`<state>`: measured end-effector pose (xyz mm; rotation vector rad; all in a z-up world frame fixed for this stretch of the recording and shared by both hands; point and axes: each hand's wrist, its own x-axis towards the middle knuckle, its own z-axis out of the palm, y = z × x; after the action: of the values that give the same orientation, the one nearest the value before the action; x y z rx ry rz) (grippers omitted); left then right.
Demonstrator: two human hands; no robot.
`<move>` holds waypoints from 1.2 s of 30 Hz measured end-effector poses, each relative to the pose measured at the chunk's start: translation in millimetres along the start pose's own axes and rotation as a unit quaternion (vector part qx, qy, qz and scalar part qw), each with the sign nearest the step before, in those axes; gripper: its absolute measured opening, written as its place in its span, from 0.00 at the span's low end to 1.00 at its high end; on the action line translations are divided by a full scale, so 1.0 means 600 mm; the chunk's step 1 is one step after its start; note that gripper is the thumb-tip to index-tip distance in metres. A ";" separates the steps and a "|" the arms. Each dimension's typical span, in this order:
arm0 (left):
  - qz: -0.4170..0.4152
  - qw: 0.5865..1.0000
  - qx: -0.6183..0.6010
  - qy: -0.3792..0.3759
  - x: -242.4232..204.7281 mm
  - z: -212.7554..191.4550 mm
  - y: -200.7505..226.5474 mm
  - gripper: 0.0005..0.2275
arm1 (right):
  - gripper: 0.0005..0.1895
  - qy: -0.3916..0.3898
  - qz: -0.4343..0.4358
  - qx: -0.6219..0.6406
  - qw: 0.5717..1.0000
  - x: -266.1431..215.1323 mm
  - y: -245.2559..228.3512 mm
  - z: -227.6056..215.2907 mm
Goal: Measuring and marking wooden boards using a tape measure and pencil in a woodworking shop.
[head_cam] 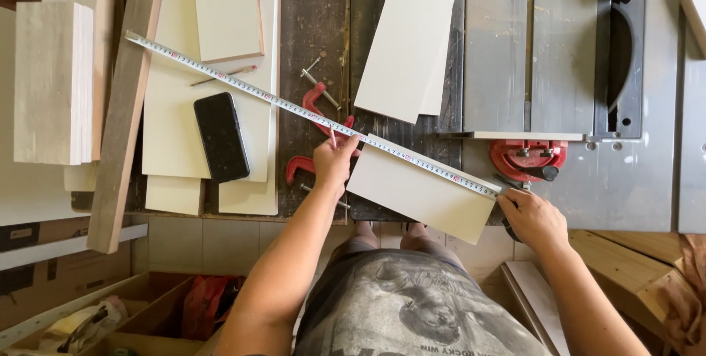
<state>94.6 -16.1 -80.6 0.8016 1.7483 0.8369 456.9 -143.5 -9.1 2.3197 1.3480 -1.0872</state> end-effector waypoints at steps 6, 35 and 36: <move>-0.044 0.996 -0.075 0.004 -0.016 0.019 0.035 0.06 | 0.23 -0.010 0.013 -0.024 1.000 0.019 0.017 0.002; -0.082 0.996 0.026 0.015 0.020 0.011 0.030 0.13 | 0.20 -0.069 0.043 0.004 0.997 0.029 -0.024 -0.017; -0.081 0.996 0.031 0.029 0.023 0.009 0.030 0.14 | 0.20 -0.076 0.044 0.015 0.996 0.028 -0.025 -0.020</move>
<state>98.1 6.0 -73.5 0.6721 1.8713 0.7053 455.3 -118.2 -10.3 2.2435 1.1706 -1.2363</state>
